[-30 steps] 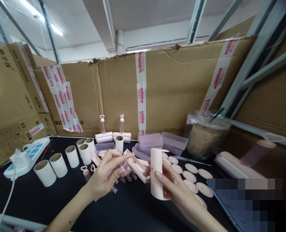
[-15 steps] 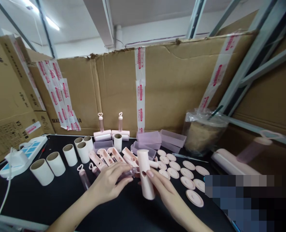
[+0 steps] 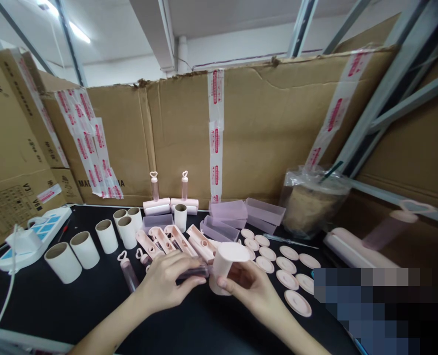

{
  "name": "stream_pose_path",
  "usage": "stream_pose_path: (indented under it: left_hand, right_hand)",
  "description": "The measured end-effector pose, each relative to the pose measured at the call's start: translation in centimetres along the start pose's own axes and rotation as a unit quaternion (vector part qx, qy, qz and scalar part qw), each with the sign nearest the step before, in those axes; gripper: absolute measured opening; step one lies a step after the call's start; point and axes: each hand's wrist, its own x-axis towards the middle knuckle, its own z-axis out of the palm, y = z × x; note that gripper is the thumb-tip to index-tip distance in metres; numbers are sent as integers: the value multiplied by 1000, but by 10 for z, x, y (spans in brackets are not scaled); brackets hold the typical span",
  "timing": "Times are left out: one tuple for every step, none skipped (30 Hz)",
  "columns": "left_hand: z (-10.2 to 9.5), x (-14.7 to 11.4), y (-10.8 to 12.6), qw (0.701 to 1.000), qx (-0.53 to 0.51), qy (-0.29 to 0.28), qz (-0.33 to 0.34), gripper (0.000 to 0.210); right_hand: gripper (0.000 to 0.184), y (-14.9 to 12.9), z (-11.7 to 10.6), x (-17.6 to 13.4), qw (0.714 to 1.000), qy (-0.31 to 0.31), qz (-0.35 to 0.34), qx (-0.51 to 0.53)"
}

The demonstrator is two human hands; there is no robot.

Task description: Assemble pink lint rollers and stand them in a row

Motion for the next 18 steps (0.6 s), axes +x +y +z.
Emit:
stream_pose_path:
  left_hand:
    - [0, -1, 0, 1000, 0, 2, 3, 18]
    - [1, -1, 1, 1000, -1, 3, 8, 19]
    - [2, -2, 1, 1000, -3, 3, 11, 20]
    - [2, -2, 2, 1000, -5, 0, 14, 21]
    - [3, -3, 2, 1000, -6, -4, 17, 21]
    - [3, -3, 2, 1000, -4, -10, 16, 21]
    - [3, -4, 2, 1000, -3, -17, 13, 21]
    - [3, -4, 2, 1000, -2, -27, 7, 21]
    - [2, -4, 2, 999, -2, -37, -1, 21]
    - [2, -3, 2, 999, -4, -48, -11, 21]
    - [1, -3, 3, 998, -8, -58, -22, 21]
    - [1, -3, 4, 997, -14, -68, -33, 21]
    - [0, -3, 5, 996, -19, -77, -46, 20]
    - [-1, -2, 6, 994, -23, -85, -59, 20]
    - [-1, -2, 8, 993, -24, -93, -71, 20]
    - [-2, -1, 9, 991, -24, -101, -82, 19]
    - [-3, -1, 11, 990, -21, -108, -91, 19]
    - [-4, 0, 12, 988, -19, -115, -97, 19]
  right_hand:
    - [45, 0, -1, 0, 1000, -8, 1, -9]
    - [46, 0, -2, 1, 1000, -15, 2, -17]
    - [47, 1, -3, 1, 999, -22, 0, -25]
    - [46, 2, -4, 1, 999, -28, -3, -34]
    - [46, 2, -5, 0, 998, -30, -7, -47]
    - [46, 3, -5, 0, 997, -28, -10, -66]
    - [46, 4, -6, -1, 996, -26, -14, -90]
    - [46, 5, -7, -2, 993, -24, -18, -114]
    - [45, 6, -8, -3, 990, -24, -23, -139]
    - [42, 7, -9, -3, 986, -23, -30, -162]
    - [37, 8, -10, -4, 982, -23, -38, -185]
    - [31, 9, -11, -5, 977, -24, -48, -205]
    - [27, 9, -12, -5, 972, -25, -59, -224]
    - [24, 9, -13, -5, 967, -28, -71, -242]
    - [22, 8, -13, -5, 963, -33, -80, -254]
    - [22, 7, -13, -5, 961, -40, -89, -259]
    - [22, 6, -13, -5, 960, -48, -96, -258]
    - [22, 5, -13, -5, 960, -57, -100, -254]
